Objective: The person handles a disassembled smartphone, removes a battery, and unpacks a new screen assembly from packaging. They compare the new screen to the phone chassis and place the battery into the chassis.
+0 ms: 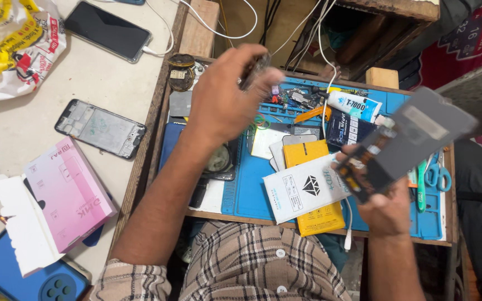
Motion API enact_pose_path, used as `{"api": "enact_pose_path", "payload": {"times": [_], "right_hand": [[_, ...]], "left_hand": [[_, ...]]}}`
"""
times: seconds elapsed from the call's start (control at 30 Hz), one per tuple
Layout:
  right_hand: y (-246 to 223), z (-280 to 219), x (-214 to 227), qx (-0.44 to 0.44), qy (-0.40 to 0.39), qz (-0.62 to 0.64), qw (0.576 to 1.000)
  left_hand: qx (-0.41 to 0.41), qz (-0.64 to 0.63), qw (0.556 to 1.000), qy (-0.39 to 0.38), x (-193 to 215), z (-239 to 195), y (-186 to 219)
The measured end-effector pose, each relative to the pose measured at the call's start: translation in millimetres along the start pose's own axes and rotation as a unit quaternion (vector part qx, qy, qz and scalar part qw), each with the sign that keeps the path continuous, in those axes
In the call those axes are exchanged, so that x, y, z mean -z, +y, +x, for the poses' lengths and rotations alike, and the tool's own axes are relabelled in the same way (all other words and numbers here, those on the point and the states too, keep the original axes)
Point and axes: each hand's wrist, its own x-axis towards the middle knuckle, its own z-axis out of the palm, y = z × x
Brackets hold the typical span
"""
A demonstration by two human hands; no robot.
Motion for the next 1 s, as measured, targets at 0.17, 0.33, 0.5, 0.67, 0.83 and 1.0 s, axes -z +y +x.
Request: {"api": "enact_pose_path", "payload": {"times": [0.17,0.33,0.5,0.67,0.83,1.0], "right_hand": [[0.0,-25.9,11.9,-0.041,0.08,0.119,0.989],[14.9,-31.8,24.6,-0.036,0.21,0.204,0.956],[19.8,-35.6,35.4,-0.061,0.231,0.088,0.967],[18.0,-42.0,56.7,0.043,0.306,0.029,0.951],[3.6,-43.3,68.0,0.145,0.384,-0.054,0.91],[7.1,-38.5,55.7,0.12,0.36,-0.139,0.915]], "left_hand": [[-0.066,0.308,0.947,-0.068,-34.7,-8.4,-7.3],[-0.083,0.294,0.95,-0.063,-71.5,-27.8,-43.1],[-0.098,0.284,0.952,-0.054,-59.4,-34.5,-39.3],[-0.127,0.215,0.963,-0.099,-65.1,-53.1,26.2],[-0.111,0.151,0.944,-0.271,-92.8,-87.4,71.0],[-0.083,0.102,0.966,-0.224,-99.8,-96.6,62.4]]}}
